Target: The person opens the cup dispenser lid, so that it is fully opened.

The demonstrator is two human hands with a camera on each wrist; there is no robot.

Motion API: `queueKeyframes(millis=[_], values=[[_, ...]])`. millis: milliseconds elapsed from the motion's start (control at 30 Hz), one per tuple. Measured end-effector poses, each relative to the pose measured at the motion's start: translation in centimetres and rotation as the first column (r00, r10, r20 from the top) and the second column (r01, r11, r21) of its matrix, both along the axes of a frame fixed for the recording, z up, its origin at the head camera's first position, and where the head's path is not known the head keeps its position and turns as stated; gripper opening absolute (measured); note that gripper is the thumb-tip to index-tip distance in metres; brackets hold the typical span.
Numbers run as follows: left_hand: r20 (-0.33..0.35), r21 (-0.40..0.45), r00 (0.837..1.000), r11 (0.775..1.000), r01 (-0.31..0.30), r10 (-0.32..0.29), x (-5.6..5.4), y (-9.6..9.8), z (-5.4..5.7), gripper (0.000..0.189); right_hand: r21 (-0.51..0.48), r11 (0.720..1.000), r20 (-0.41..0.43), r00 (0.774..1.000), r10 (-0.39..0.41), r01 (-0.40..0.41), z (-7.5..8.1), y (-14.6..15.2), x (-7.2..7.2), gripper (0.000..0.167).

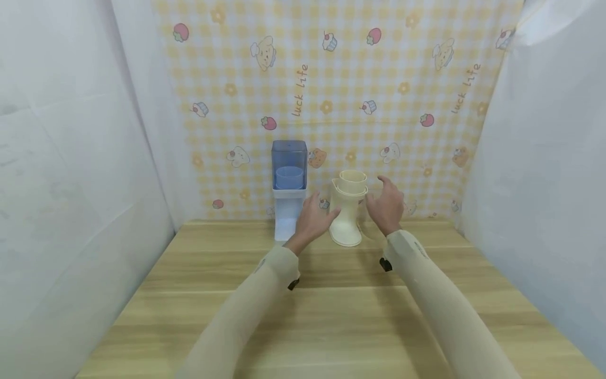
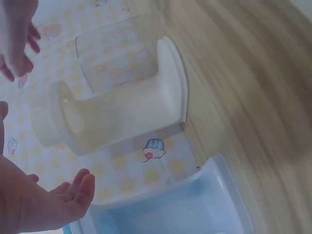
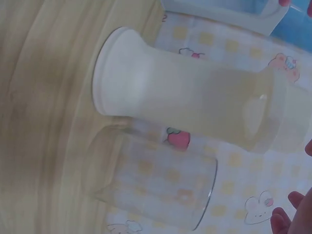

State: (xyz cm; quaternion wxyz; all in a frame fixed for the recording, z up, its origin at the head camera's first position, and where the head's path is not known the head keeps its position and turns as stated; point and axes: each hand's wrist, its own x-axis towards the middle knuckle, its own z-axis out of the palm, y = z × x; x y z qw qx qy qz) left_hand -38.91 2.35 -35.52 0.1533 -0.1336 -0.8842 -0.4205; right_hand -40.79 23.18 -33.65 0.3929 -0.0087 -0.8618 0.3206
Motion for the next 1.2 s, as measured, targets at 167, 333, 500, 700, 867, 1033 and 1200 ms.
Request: queueKeyframes(millis=[167, 333, 500, 700, 867, 1033, 1200], values=[[-0.017, 0.008, 1.000, 1.000, 0.015, -0.015, 0.9, -0.4, -0.3, 0.087, -0.007, 1.000, -0.020, 1.000, 0.001, -0.001, 1.2, -1.7, -0.1, 0.055], [-0.017, 0.015, 0.999, 0.999, 0.034, -0.034, 1.6, -0.9, -0.6, 0.088, 0.020, 0.999, -0.036, 0.999, 0.037, -0.036, 1.8, -3.4, -0.5, 0.056], [0.003, -0.005, 0.999, 0.999, 0.042, -0.042, 2.1, -1.9, -1.2, 0.089, 0.004, 0.997, 0.013, 0.997, 0.071, -0.071, 1.9, -5.4, -0.9, 0.058], [0.072, 0.058, 0.989, 0.991, 0.123, -0.127, 3.0, -2.8, -2.6, 0.091, 0.017, 0.995, 0.017, 0.995, 0.101, -0.101, 2.5, -7.1, -1.3, 0.057], [0.157, 0.008, 0.946, 0.958, 0.286, -0.283, 3.8, -3.6, -4.0, 0.088, 0.054, 0.988, 0.070, 0.988, 0.140, -0.144, 3.4, -8.8, -1.6, 0.059], [0.220, -0.007, 0.899, 0.921, 0.390, -0.379, 4.6, -4.4, -4.8, 0.082, 0.035, 0.983, 0.161, 0.971, 0.175, -0.182, 4.4, -10.6, -2.1, 0.065], [0.233, 0.025, 0.864, 0.891, 0.453, -0.445, 5.0, -5.3, -5.3, 0.075, 0.028, 0.971, 0.232, 0.947, 0.224, -0.237, 5.4, -12.9, -2.1, 0.069]])
